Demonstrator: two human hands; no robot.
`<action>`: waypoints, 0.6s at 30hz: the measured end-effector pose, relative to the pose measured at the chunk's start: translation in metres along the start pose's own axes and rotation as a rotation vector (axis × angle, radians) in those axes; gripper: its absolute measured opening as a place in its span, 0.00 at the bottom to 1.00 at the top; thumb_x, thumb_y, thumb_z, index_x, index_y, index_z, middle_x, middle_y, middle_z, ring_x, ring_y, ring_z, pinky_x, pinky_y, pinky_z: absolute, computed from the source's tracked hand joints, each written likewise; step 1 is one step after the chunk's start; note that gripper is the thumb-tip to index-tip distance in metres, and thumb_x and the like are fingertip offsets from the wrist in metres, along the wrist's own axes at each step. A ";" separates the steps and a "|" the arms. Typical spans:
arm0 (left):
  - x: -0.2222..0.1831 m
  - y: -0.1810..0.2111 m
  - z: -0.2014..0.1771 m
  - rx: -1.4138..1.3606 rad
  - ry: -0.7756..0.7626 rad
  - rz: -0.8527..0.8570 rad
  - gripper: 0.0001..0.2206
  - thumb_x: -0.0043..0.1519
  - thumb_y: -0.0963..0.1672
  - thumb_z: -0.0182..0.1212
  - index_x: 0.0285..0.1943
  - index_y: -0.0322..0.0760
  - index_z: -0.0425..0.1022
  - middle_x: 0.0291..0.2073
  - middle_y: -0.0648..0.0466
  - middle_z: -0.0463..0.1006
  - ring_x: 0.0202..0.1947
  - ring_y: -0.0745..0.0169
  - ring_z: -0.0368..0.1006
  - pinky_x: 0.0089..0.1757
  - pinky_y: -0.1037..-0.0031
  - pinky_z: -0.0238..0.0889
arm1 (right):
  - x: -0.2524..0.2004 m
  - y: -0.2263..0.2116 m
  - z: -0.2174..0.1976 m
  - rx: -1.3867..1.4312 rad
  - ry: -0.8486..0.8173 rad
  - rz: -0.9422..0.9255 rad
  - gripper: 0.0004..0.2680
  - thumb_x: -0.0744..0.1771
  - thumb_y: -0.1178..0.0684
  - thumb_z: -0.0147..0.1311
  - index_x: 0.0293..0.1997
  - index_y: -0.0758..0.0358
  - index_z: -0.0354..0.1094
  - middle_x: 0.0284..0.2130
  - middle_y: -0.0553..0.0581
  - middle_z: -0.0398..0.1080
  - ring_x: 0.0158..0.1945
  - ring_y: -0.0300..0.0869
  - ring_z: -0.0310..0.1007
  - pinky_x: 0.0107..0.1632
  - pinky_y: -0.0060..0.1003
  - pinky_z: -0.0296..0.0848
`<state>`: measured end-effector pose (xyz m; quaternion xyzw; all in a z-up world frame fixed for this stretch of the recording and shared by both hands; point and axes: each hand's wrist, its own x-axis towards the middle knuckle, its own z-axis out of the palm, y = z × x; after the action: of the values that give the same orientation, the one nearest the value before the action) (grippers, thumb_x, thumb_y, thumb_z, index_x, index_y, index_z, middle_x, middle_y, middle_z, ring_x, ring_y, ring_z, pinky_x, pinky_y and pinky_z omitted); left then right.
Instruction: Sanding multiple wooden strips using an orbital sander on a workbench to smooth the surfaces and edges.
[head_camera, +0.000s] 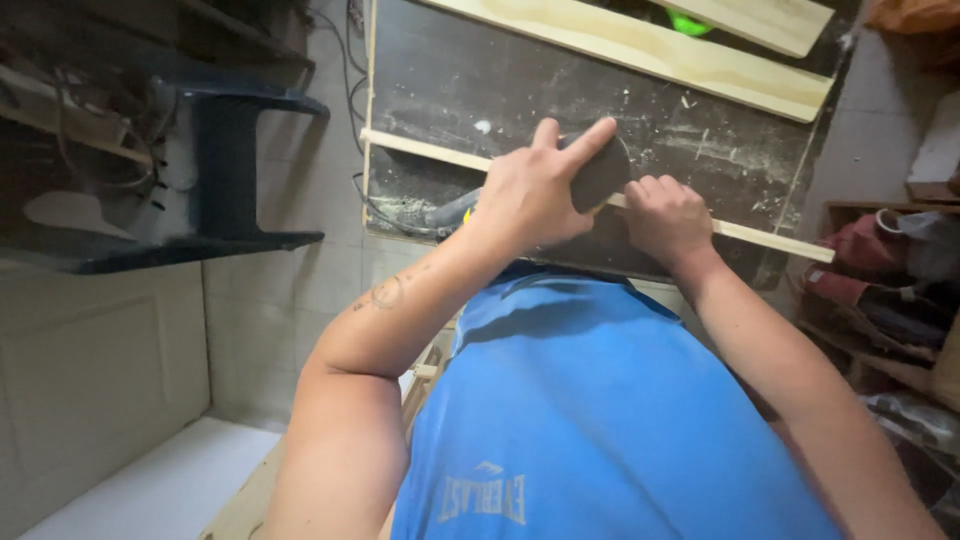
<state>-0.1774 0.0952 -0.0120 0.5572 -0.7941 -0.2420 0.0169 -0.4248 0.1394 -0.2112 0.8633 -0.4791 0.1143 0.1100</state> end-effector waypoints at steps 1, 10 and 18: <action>-0.005 0.002 0.005 -0.010 0.021 0.030 0.39 0.54 0.53 0.70 0.77 0.63 0.59 0.48 0.45 0.68 0.26 0.36 0.77 0.27 0.52 0.69 | -0.001 0.000 -0.001 -0.016 0.005 0.001 0.07 0.66 0.50 0.56 0.31 0.48 0.59 0.24 0.46 0.62 0.27 0.41 0.67 0.26 0.35 0.65; -0.045 -0.056 -0.028 0.040 0.096 -0.134 0.48 0.45 0.50 0.79 0.78 0.65 0.59 0.47 0.44 0.72 0.38 0.24 0.82 0.39 0.42 0.76 | -0.003 0.009 0.006 0.040 -0.372 -0.003 0.03 0.65 0.52 0.54 0.35 0.47 0.64 0.25 0.42 0.61 0.33 0.35 0.72 0.37 0.30 0.75; -0.066 -0.127 -0.067 -0.018 0.099 -0.402 0.44 0.51 0.49 0.79 0.77 0.66 0.57 0.54 0.42 0.69 0.46 0.36 0.77 0.46 0.43 0.75 | -0.005 -0.002 0.002 0.056 -0.149 -0.024 0.06 0.62 0.54 0.65 0.31 0.48 0.69 0.25 0.44 0.70 0.29 0.34 0.68 0.25 0.26 0.64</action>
<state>-0.0214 0.0964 0.0124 0.7156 -0.6630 -0.2198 0.0123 -0.4258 0.1435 -0.2150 0.8779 -0.4722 0.0619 0.0510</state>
